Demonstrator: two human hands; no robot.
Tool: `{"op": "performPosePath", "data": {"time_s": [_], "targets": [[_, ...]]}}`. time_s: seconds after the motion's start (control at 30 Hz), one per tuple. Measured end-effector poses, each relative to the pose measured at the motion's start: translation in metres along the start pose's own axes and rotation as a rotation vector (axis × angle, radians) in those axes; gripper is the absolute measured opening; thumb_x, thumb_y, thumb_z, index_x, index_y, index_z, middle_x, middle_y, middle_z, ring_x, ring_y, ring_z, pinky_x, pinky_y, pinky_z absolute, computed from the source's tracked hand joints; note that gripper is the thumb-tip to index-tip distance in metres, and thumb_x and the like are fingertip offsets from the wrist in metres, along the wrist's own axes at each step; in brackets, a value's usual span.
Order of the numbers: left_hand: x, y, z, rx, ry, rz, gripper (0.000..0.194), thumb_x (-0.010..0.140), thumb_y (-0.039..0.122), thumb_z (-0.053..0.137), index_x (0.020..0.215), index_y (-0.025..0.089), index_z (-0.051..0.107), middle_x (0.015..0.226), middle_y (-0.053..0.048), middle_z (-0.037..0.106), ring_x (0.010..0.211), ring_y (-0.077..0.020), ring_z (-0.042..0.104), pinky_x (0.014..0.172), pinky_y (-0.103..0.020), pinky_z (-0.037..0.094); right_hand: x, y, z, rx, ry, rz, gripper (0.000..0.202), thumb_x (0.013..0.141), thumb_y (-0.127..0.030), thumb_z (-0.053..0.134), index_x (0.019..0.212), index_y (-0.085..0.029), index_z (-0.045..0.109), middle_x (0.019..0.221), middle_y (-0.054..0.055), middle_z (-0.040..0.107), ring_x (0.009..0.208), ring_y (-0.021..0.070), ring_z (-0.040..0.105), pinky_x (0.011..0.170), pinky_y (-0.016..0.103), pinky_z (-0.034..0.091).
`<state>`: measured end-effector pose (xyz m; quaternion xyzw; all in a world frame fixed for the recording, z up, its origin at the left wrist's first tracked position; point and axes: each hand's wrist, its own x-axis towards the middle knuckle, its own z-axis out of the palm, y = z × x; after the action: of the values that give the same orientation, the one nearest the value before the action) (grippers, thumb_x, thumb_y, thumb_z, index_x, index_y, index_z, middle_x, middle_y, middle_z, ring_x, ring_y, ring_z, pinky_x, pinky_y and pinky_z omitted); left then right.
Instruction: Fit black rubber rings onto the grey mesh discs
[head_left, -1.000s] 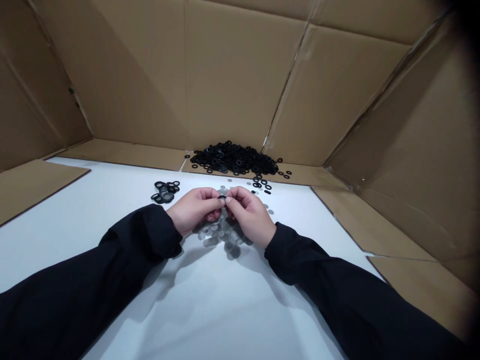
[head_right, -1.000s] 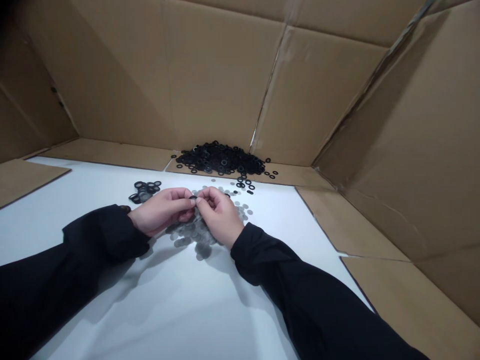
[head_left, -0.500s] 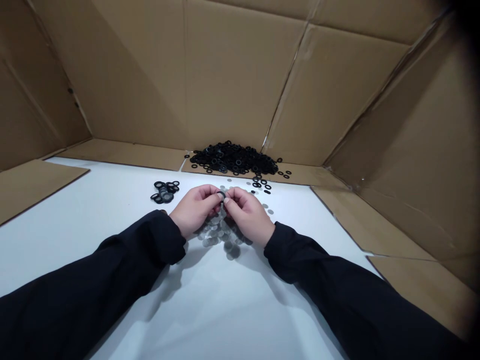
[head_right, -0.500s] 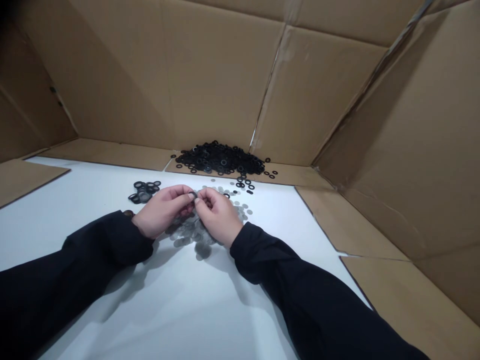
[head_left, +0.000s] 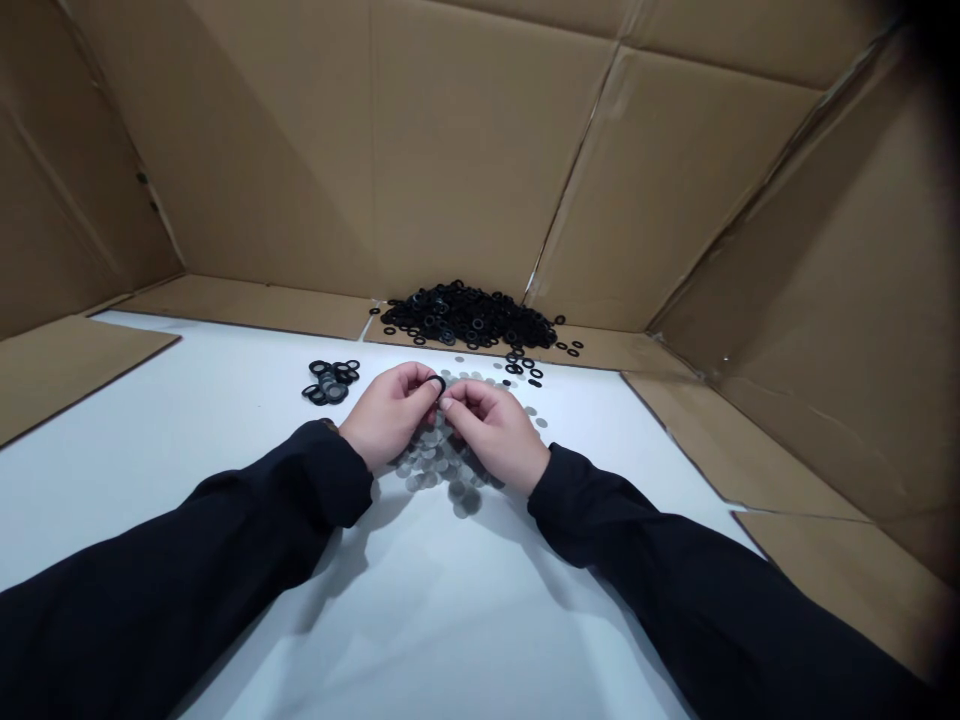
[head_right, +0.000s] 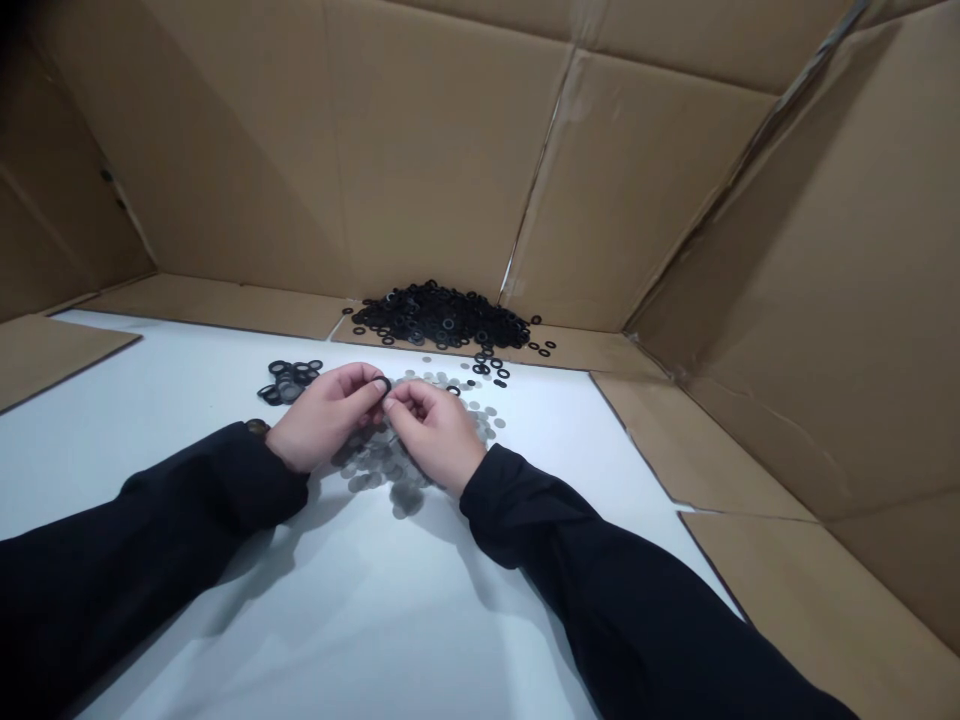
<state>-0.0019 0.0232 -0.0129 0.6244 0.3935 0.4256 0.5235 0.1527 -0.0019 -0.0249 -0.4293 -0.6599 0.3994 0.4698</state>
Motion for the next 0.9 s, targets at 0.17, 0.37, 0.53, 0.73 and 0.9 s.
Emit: {"op": "performPosePath", "data": {"time_s": [0.17, 0.37, 0.53, 0.73, 0.9], "targets": [[-0.0008, -0.0004, 0.0005, -0.014, -0.071, 0.002, 0.017, 0.086, 0.033, 0.056, 0.081, 0.018, 0.051, 0.059, 0.005, 0.047, 0.051, -0.0075, 0.040, 0.049, -0.020, 0.032, 0.0001, 0.0000, -0.0007, -0.048, 0.115, -0.011, 0.015, 0.086, -0.031, 0.055, 0.077, -0.020, 0.057, 0.063, -0.004, 0.052, 0.056, 0.0101, 0.045, 0.054, 0.023, 0.039], [-0.0054, 0.0031, 0.0022, 0.086, -0.105, -0.010, 0.014, 0.083, 0.029, 0.056, 0.080, 0.017, 0.051, 0.058, 0.006, 0.047, 0.050, -0.0073, 0.039, 0.048, -0.020, 0.030, 0.0044, 0.0067, -0.0048, -0.002, 0.163, -0.078, 0.019, 0.084, -0.035, 0.061, 0.092, -0.018, 0.064, 0.087, 0.003, 0.066, 0.072, 0.0136, 0.059, 0.068, 0.027, 0.049], [-0.0041, 0.0039, 0.0013, 0.071, -0.033, -0.002, 0.016, 0.081, 0.031, 0.059, 0.081, 0.016, 0.054, 0.059, 0.005, 0.049, 0.050, -0.0071, 0.040, 0.047, -0.019, 0.031, 0.0049, 0.0058, -0.0025, 0.107, 0.145, 0.007, 0.022, 0.079, -0.035, 0.067, 0.090, -0.017, 0.064, 0.077, 0.002, 0.064, 0.063, 0.0124, 0.058, 0.059, 0.025, 0.048], [-0.0051, 0.0069, 0.0035, 0.010, -0.023, 0.005, 0.020, 0.080, 0.034, 0.062, 0.078, 0.016, 0.054, 0.060, 0.005, 0.051, 0.051, -0.0068, 0.041, 0.049, -0.019, 0.033, 0.0038, 0.0064, -0.0005, 0.120, 0.091, 0.042, 0.018, 0.083, -0.036, 0.061, 0.085, -0.018, 0.057, 0.067, -0.003, 0.055, 0.058, 0.0108, 0.053, 0.053, 0.023, 0.042], [-0.0052, 0.0072, 0.0040, -0.060, -0.004, 0.006, 0.021, 0.079, 0.034, 0.064, 0.080, 0.016, 0.054, 0.061, 0.005, 0.051, 0.052, -0.0073, 0.043, 0.050, -0.020, 0.034, 0.0015, 0.0030, 0.0019, 0.035, 0.093, 0.018, 0.017, 0.085, -0.036, 0.057, 0.084, -0.019, 0.055, 0.066, -0.004, 0.053, 0.056, 0.0102, 0.048, 0.053, 0.023, 0.039]]}}
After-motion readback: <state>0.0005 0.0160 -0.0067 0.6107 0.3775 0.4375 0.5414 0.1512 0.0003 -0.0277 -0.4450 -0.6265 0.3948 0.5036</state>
